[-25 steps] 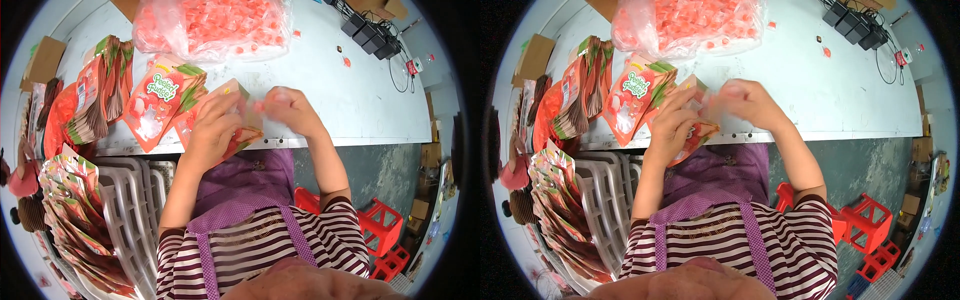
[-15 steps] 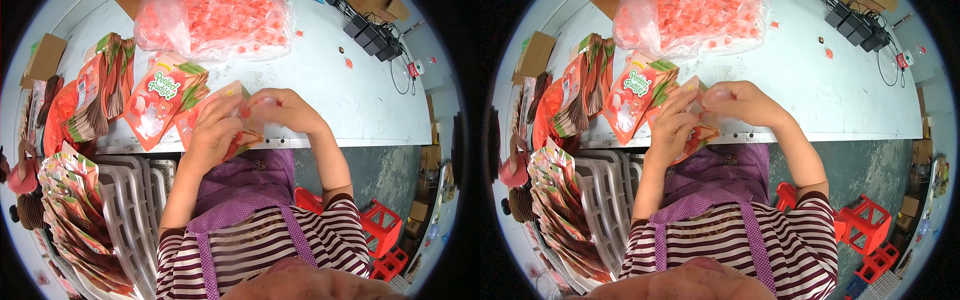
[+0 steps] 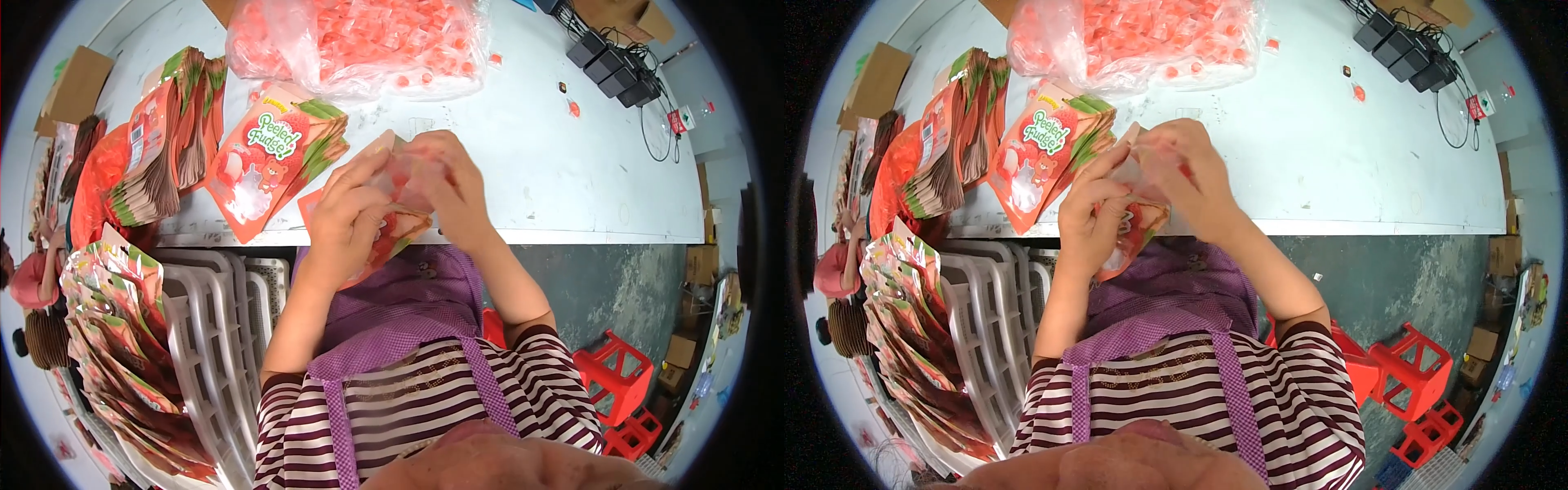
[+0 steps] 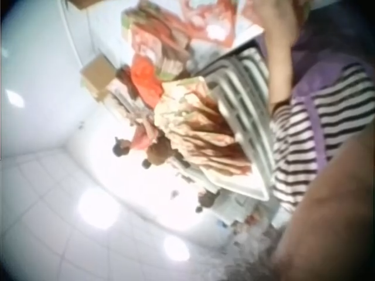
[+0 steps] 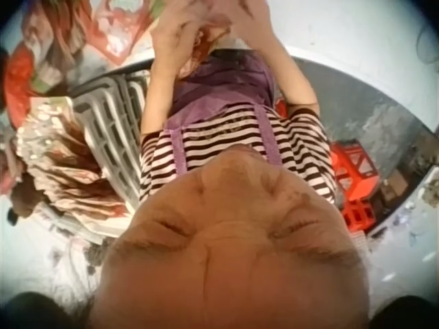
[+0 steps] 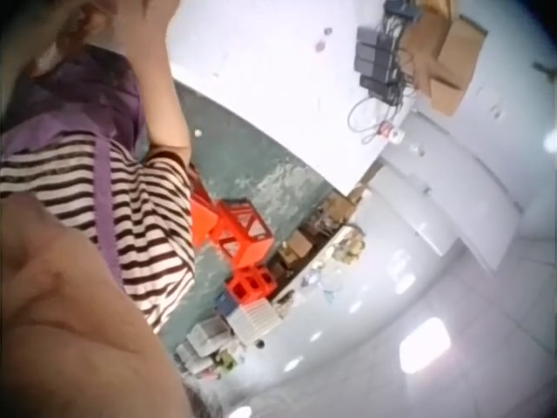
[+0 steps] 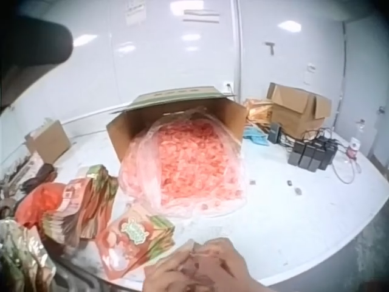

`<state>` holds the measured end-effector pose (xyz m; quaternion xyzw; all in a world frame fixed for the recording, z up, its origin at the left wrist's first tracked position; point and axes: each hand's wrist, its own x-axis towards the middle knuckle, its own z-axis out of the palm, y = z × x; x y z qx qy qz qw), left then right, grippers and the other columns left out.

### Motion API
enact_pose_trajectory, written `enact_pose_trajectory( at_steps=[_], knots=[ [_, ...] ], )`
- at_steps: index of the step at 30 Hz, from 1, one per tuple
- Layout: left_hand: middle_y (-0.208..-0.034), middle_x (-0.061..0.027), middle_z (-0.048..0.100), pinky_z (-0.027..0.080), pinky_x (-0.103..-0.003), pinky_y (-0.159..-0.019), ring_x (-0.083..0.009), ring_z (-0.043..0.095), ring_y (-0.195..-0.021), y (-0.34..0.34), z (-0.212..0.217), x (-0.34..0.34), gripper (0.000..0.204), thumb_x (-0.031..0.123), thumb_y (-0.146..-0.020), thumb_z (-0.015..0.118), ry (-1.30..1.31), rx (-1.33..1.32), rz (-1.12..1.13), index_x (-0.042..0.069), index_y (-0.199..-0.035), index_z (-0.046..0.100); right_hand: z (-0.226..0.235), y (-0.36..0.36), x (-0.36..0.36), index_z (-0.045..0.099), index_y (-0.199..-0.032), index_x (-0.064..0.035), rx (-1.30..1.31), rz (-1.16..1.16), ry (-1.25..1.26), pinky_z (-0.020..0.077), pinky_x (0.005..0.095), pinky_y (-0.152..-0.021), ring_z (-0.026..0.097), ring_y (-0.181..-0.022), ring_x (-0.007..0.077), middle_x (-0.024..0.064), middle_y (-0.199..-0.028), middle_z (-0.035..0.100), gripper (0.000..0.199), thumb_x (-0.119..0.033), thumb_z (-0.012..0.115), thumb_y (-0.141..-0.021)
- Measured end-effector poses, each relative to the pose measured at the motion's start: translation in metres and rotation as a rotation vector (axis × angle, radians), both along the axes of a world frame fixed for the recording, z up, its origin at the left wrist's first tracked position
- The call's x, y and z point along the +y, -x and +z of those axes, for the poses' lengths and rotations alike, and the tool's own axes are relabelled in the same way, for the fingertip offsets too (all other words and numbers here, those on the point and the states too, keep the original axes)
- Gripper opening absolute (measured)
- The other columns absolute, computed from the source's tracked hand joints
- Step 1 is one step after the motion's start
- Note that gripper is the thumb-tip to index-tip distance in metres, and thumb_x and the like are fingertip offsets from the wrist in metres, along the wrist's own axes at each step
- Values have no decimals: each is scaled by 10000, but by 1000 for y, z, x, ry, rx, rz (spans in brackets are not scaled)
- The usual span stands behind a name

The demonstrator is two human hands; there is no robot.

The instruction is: Packaging small red candies into individual plastic pouches at a factory workstation.

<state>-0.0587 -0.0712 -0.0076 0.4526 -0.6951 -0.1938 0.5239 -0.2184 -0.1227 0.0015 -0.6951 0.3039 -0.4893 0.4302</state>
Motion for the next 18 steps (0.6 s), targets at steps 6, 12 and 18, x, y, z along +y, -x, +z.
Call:
enact_pose_trajectory(
  at_steps=[6,12,18],
  knots=[
    [-1228,-185,535,451,-361,-875,-321,532,-1085,4,7,1,125,-51,-747,599,29,47,-33,20,-848,580,-4,-5,7,556,-1012,-9,-46,-10,15,403,298,-810,503,-866,226,86,-998,511,166,-70,477,-879],
    [-1206,-207,542,407,-392,-933,-324,517,-1114,0,8,12,61,-23,-798,577,-59,257,-75,21,-821,543,-1,14,8,585,-975,-32,146,287,270,402,383,-855,525,-914,289,114,-1009,559,267,-270,497,-893],
    [-1204,-180,550,440,-379,-885,-323,508,-1115,-1,25,22,74,-33,-735,600,-121,208,-379,28,-768,576,35,14,24,611,-946,-32,567,734,310,407,419,-900,509,-1060,308,118,-1058,578,499,-492,612,-753]
  ],
)
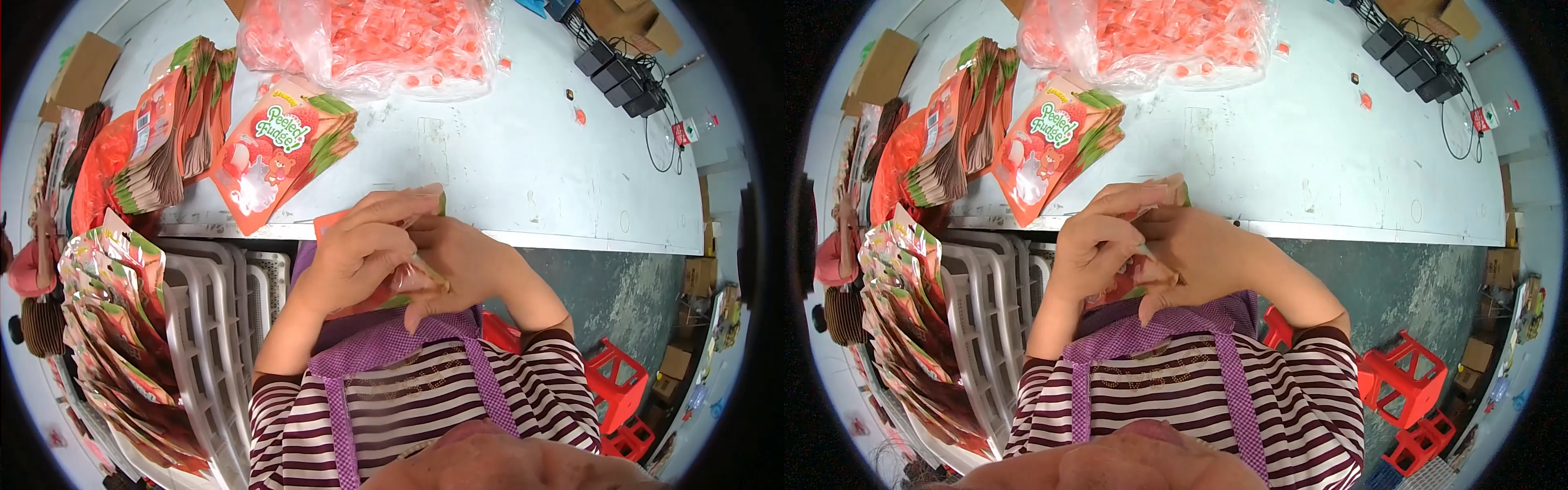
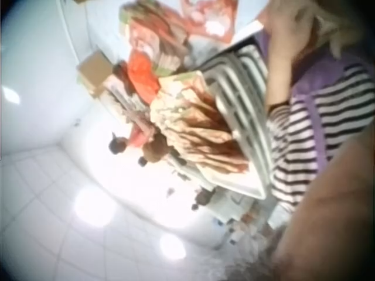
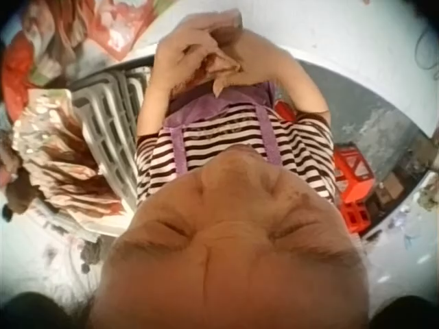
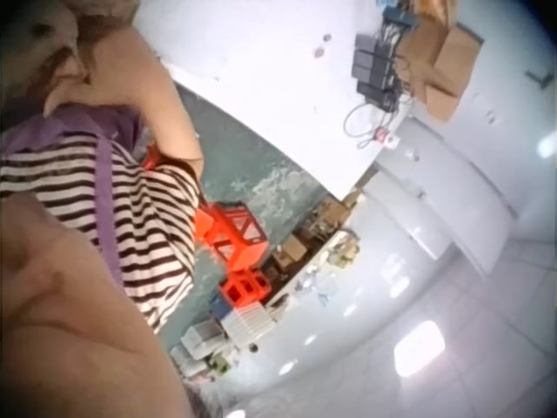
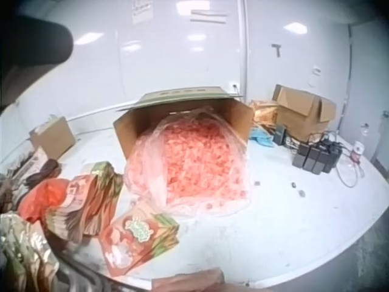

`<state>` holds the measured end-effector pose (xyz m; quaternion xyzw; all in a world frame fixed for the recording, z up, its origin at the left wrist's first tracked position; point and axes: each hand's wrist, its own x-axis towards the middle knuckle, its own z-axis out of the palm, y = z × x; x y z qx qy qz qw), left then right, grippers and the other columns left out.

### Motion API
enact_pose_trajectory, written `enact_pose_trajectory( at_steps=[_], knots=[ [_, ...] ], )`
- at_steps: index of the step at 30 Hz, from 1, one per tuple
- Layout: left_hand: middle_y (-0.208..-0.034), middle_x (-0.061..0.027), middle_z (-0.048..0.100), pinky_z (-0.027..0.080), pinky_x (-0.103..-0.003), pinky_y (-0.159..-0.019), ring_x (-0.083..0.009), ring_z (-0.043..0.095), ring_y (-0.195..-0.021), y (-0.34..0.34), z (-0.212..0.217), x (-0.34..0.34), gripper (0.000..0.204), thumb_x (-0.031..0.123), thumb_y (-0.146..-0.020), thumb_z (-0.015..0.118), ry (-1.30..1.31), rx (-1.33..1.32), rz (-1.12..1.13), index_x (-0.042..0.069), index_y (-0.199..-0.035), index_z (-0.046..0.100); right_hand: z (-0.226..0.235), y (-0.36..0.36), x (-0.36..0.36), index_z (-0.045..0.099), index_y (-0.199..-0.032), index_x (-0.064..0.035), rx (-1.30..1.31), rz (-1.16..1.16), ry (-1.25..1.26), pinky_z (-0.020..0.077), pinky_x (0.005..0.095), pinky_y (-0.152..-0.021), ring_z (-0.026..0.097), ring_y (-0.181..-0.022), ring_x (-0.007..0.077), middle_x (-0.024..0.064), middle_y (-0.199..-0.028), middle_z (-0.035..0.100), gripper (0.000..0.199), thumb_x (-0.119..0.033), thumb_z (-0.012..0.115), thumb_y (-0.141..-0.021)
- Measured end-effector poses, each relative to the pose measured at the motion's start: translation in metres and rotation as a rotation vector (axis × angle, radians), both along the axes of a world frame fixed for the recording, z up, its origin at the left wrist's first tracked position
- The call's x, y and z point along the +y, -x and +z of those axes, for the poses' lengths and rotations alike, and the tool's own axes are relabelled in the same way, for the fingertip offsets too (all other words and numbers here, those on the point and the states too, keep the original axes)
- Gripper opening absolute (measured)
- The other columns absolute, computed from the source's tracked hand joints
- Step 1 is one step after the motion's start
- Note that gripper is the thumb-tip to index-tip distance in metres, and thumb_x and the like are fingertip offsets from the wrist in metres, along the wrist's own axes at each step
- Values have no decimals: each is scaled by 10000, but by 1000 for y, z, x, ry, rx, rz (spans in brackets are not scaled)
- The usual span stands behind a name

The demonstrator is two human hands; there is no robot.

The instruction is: Packaging small red candies into individual plastic pouches at a factory workstation.

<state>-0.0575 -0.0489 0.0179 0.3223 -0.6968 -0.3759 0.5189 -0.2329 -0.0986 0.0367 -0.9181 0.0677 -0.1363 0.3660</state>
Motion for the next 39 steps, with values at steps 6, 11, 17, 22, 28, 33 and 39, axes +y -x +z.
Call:
enact_pose_trajectory(
  at_steps=[6,11,17,22,28,33,39],
  knots=[
    [-1242,-189,521,404,-415,-939,-343,490,-1145,-15,7,11,70,-33,-744,576,-24,19,-95,36,-753,579,9,13,7,632,-944,-43,-32,-48,262,426,370,-887,531,-1024,295,96,-1063,591,254,-207,624,-751],
    [-1265,-200,499,405,-421,-944,-371,458,-1183,-2,-2,15,57,-39,-761,564,4,78,-316,8,-789,578,22,3,19,630,-1011,-58,332,5,-46,450,329,-847,545,-1016,256,78,-1063,597,311,-80,595,-703],
    [-1257,-206,500,383,-451,-981,-380,408,-1236,-10,6,28,94,-72,-731,569,-201,241,-155,13,-763,590,16,12,20,651,-948,-56,95,-44,224,467,353,-812,553,-965,262,94,-1035,600,235,-147,588,-741],
    [-1330,-210,424,370,-441,-992,-352,399,-1251,-19,-2,25,262,-82,-651,605,66,26,-300,14,-895,619,7,4,30,601,-927,-12,43,-15,230,473,344,-770,588,-823,254,91,-860,586,251,-111,559,-700],
    [-1321,-212,422,351,-350,-995,-334,410,-1231,-23,29,47,897,104,-594,769,-392,-308,28,14,-1365,320,13,4,27,566,-933,14,86,-195,455,497,330,-626,613,-748,240,99,-848,595,261,-98,555,-697],
    [-1238,-193,513,441,-338,-890,-340,541,-1081,-15,26,63,743,-10,-641,676,-12,-595,347,-16,-1322,379,16,-18,28,540,-937,10,53,-202,467,497,316,-597,613,-728,238,102,-852,594,257,-103,556,-707],
    [-1098,-206,598,480,-363,-827,-335,610,-955,-32,10,67,479,-34,-709,644,47,-508,448,-29,-1176,536,0,-36,26,526,-1058,14,87,-137,307,473,354,-744,583,-916,298,162,-1036,578,352,-125,595,-742]
  ],
)
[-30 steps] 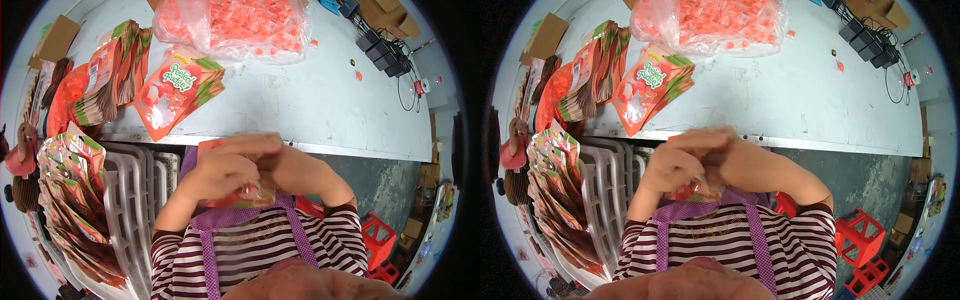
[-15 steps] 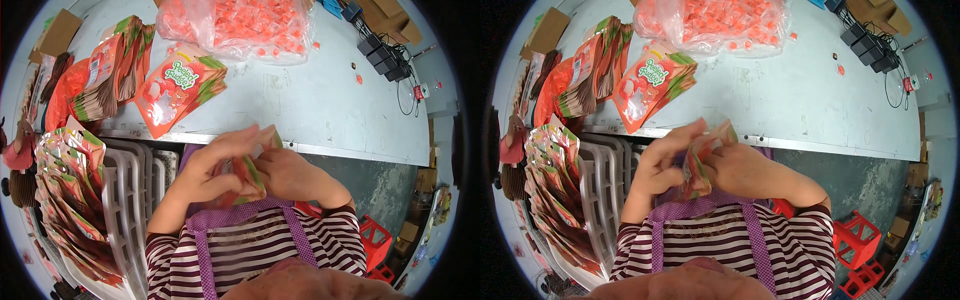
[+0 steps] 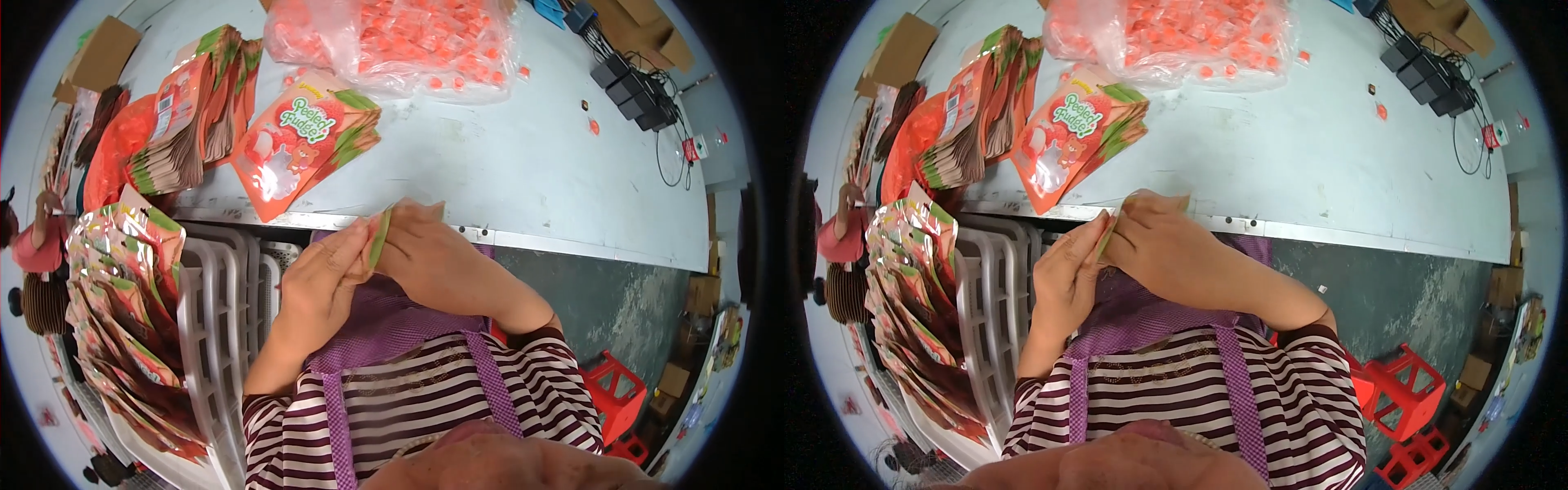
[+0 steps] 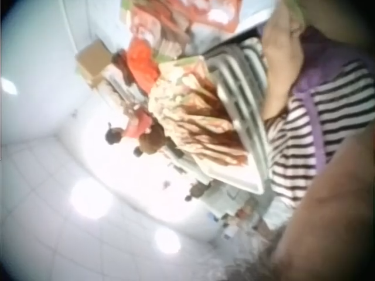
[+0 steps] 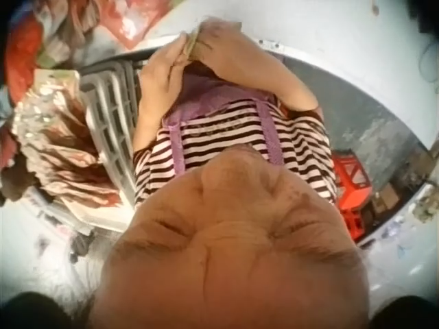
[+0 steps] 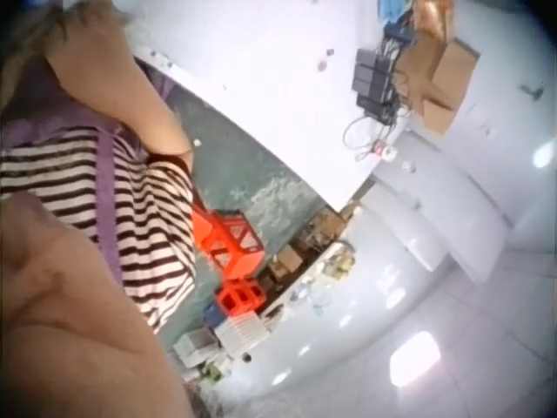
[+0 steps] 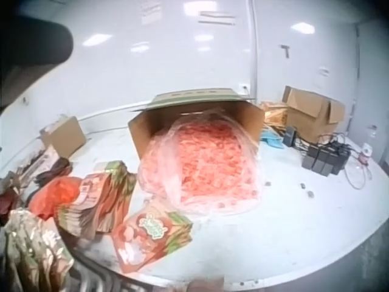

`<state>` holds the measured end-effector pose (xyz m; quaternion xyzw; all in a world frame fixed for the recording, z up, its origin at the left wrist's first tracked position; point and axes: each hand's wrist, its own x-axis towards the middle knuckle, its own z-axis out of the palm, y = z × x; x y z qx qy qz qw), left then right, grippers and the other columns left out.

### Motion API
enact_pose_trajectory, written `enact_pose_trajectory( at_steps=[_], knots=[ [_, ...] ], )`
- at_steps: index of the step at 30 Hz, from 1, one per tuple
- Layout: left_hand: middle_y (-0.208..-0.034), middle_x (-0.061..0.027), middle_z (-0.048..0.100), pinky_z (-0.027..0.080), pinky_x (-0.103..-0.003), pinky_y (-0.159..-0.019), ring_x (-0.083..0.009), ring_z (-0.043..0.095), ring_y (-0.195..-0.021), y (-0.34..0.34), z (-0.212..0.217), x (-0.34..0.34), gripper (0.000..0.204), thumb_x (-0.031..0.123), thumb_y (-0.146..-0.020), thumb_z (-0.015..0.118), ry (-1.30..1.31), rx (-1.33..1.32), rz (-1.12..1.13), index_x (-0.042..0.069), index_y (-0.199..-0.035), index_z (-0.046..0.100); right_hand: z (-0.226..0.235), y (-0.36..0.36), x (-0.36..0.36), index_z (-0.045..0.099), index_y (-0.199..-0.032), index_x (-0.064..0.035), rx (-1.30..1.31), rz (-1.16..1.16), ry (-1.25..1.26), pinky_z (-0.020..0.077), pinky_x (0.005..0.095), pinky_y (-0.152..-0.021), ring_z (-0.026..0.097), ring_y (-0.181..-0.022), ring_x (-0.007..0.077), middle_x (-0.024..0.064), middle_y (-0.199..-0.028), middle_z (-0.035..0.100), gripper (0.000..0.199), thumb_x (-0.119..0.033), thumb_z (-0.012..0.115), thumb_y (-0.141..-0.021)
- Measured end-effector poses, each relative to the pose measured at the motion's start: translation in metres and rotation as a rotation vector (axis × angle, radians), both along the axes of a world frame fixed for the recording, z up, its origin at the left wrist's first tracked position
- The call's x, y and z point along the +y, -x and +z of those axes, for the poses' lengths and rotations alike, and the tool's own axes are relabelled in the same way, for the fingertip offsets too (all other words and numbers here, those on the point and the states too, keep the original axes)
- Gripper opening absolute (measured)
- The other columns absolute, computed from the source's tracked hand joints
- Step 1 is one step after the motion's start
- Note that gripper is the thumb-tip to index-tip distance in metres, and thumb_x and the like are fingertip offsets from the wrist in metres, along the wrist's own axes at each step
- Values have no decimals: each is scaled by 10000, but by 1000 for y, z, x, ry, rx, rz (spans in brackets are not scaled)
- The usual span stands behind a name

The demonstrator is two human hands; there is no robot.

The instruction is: Packaging small red candies into individual plastic pouches at a factory workstation.

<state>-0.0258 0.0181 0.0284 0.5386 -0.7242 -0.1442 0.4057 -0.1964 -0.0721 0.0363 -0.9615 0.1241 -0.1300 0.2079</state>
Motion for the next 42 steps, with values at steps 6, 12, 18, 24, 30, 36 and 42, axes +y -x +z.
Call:
enact_pose_trajectory(
  at_steps=[6,12,18,24,30,36,42],
  knots=[
    [-1012,-178,642,479,-303,-779,-229,632,-894,-17,-13,13,262,141,-880,548,-176,483,129,-33,-1066,608,5,13,-10,559,-1035,-14,-629,-393,-132,434,330,-764,554,-910,254,109,-999,582,536,-214,793,-597],
    [-867,-95,630,429,-249,-654,-136,567,-750,-18,-25,16,379,326,-889,572,-229,730,172,-42,-801,601,-14,17,-9,615,-837,14,-546,-342,-504,434,264,-622,567,-693,192,99,-765,604,283,-90,774,-627],
    [-935,-152,646,481,-294,-743,-216,619,-869,-18,-22,9,155,118,-801,655,-127,609,19,-31,-844,663,-19,18,-7,600,-827,32,-580,-320,-506,441,247,-566,587,-624,169,95,-735,604,237,-91,745,-687],
    [-910,-128,643,482,-279,-684,-189,614,-791,-15,-27,6,155,25,-707,721,-258,560,130,-32,-836,655,-24,18,-4,597,-789,26,-589,-410,-365,437,245,-531,589,-600,165,90,-698,603,180,-83,720,-716],
    [-794,-114,630,469,-271,-589,-176,597,-690,-17,-28,5,158,26,-725,711,-177,582,174,-24,-859,645,-26,21,-3,594,-780,17,-603,-463,-336,439,230,-554,582,-610,145,81,-701,603,145,-90,690,-763],
    [-768,-107,611,462,-265,-583,-181,577,-659,-20,-19,1,157,12,-731,694,-4,389,27,-25,-877,651,-25,20,-1,600,-772,8,-653,-517,-452,440,239,-554,580,-604,147,73,-700,602,122,-89,673,-782],
    [-791,-75,596,440,-240,-594,-142,561,-694,-8,-14,-5,170,18,-705,711,-162,686,76,-16,-868,675,-27,19,0,603,-779,-9,-680,-504,-463,428,247,-541,563,-592,161,74,-696,584,119,-66,700,-741]
  ],
)
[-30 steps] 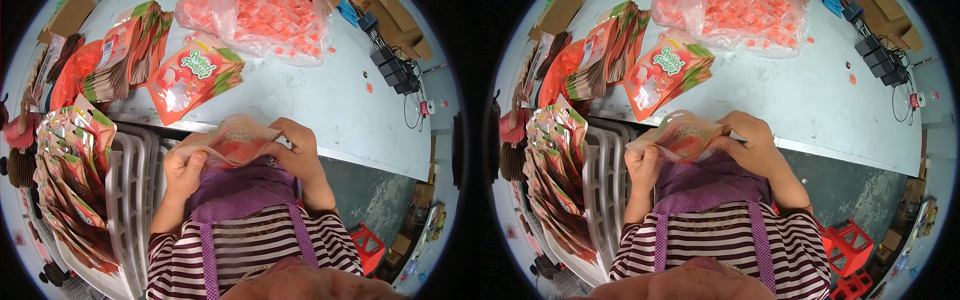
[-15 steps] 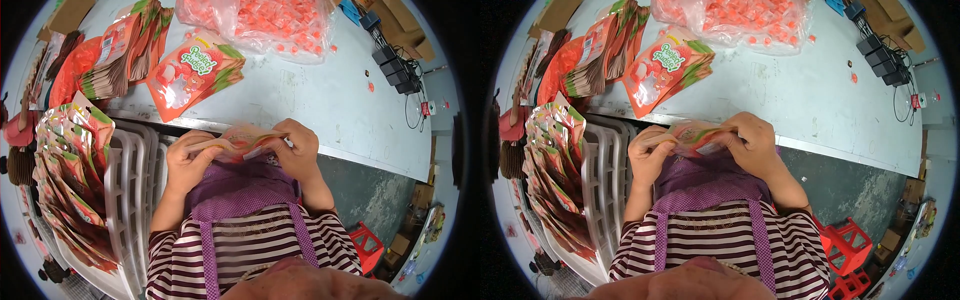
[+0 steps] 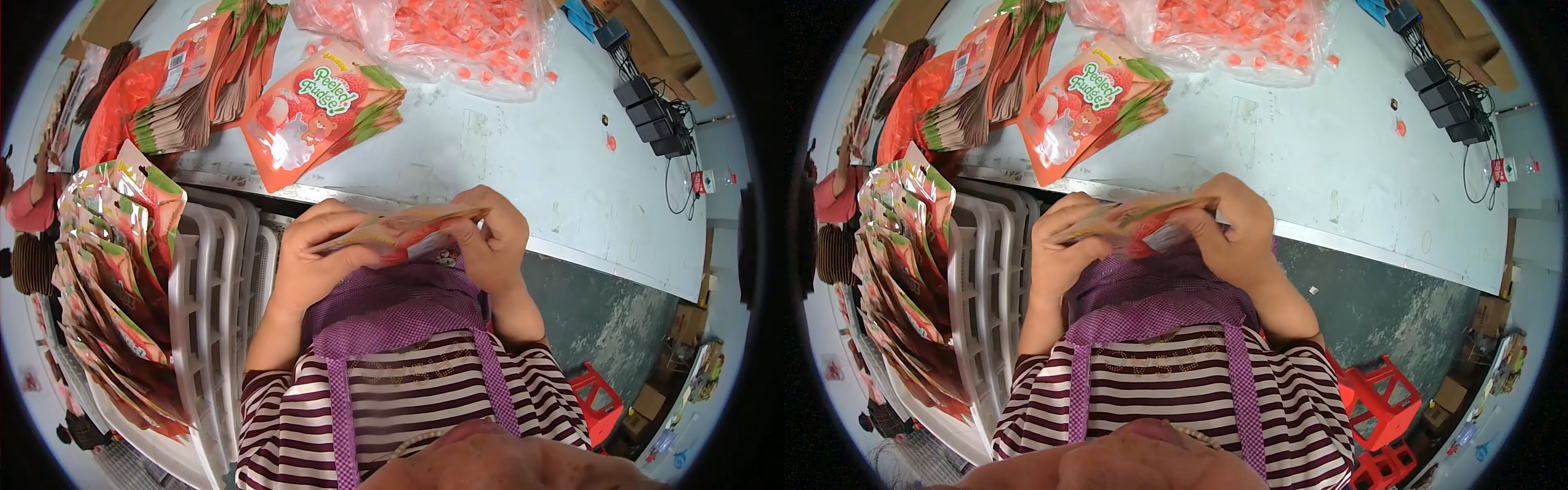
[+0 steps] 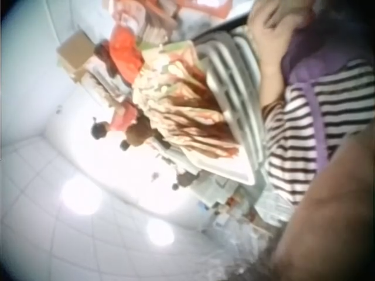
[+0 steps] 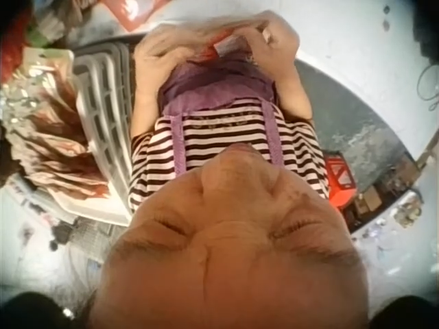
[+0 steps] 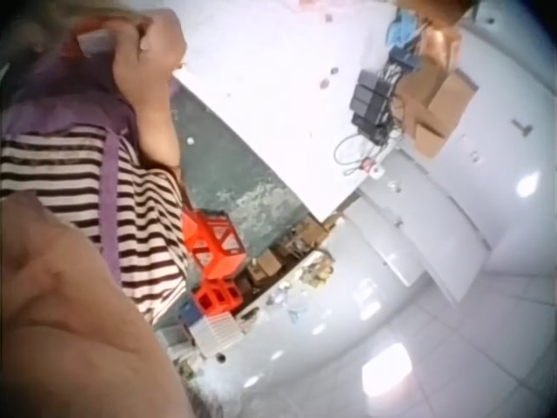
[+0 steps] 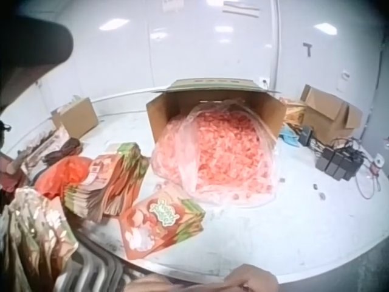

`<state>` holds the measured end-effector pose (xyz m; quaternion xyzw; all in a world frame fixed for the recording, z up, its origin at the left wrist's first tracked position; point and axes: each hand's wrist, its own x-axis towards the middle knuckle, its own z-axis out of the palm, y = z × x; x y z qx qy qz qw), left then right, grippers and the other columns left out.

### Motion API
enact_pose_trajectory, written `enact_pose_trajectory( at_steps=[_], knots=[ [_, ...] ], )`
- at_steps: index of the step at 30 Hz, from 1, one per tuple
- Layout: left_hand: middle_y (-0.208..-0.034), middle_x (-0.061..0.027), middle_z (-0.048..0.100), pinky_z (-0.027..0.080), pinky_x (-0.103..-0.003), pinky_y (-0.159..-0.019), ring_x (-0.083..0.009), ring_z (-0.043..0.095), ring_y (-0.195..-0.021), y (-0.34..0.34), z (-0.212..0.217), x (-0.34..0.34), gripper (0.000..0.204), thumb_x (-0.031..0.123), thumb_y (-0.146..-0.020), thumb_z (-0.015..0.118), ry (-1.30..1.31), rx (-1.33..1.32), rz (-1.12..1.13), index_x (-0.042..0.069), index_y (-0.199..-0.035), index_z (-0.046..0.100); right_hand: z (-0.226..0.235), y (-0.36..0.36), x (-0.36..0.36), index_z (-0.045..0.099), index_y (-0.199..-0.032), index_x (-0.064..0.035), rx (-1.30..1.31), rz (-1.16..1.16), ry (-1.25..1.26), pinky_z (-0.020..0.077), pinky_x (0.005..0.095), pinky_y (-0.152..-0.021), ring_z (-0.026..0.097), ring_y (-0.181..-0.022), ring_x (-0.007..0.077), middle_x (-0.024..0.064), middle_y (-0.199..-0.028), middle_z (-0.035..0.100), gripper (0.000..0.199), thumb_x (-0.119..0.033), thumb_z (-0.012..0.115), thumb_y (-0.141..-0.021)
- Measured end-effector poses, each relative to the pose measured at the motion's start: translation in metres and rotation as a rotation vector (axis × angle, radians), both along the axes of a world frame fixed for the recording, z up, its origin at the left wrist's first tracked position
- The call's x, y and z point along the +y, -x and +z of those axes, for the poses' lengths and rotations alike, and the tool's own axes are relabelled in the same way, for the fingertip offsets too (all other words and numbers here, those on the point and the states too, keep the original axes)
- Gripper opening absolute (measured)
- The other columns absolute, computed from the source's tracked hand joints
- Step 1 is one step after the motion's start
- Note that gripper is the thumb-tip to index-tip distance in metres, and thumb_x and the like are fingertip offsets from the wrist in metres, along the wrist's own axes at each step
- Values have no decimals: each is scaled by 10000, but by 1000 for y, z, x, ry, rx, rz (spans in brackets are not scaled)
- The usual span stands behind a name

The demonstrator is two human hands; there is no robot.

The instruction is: Packaging small red candies into individual plastic pouches at a factory workstation.

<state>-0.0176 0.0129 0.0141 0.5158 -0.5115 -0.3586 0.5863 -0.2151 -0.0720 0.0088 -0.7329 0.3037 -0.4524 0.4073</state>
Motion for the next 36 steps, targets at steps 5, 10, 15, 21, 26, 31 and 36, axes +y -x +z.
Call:
enact_pose_trajectory(
  at_steps=[5,10,15,21,26,31,36],
  knots=[
    [-737,-71,597,419,-279,-622,-169,541,-691,-3,0,2,203,51,-670,729,40,-118,-59,-19,-850,667,0,-1,-3,619,-830,9,-116,243,-170,398,236,-579,518,-695,121,44,-800,581,270,-144,777,-673],
    [-739,-73,592,422,-292,-624,-190,535,-685,0,-3,2,189,-1,-633,723,197,-231,-52,-6,-810,660,4,-6,-5,645,-772,-12,-13,348,-45,401,255,-592,520,-689,155,52,-751,576,236,-121,796,-629],
    [-747,-73,585,426,-285,-619,-199,535,-681,1,-1,2,240,-31,-586,727,259,-276,-68,-1,-817,665,-3,-5,2,640,-753,-18,-101,285,-69,411,256,-571,524,-666,156,55,-733,569,184,-56,778,-637],
    [-744,-72,580,427,-283,-596,-198,533,-664,1,1,6,247,-30,-577,739,257,-255,-49,-7,-810,662,1,-8,3,640,-765,-15,-153,368,-149,397,232,-540,514,-637,109,37,-736,553,153,-16,754,-663],
    [-726,-69,583,432,-285,-582,-182,538,-663,5,8,8,243,6,-581,771,144,-258,-70,8,-800,666,5,-5,5,635,-778,1,-72,400,-272,377,223,-551,511,-642,120,59,-760,565,143,-10,735,-677],
    [-701,-69,583,413,-305,-602,-202,531,-654,4,10,16,222,-9,-551,763,182,-288,-58,-12,-740,647,1,-8,9,630,-780,4,-74,470,-233,388,232,-553,526,-644,136,72,-752,561,151,31,711,-656],
    [-692,-69,581,417,-299,-597,-204,531,-643,8,12,19,202,-8,-551,767,170,-329,1,-14,-705,637,-2,-12,17,671,-841,-26,-105,398,-170,417,215,-549,537,-631,102,37,-761,565,177,10,719,-675]
  ],
)
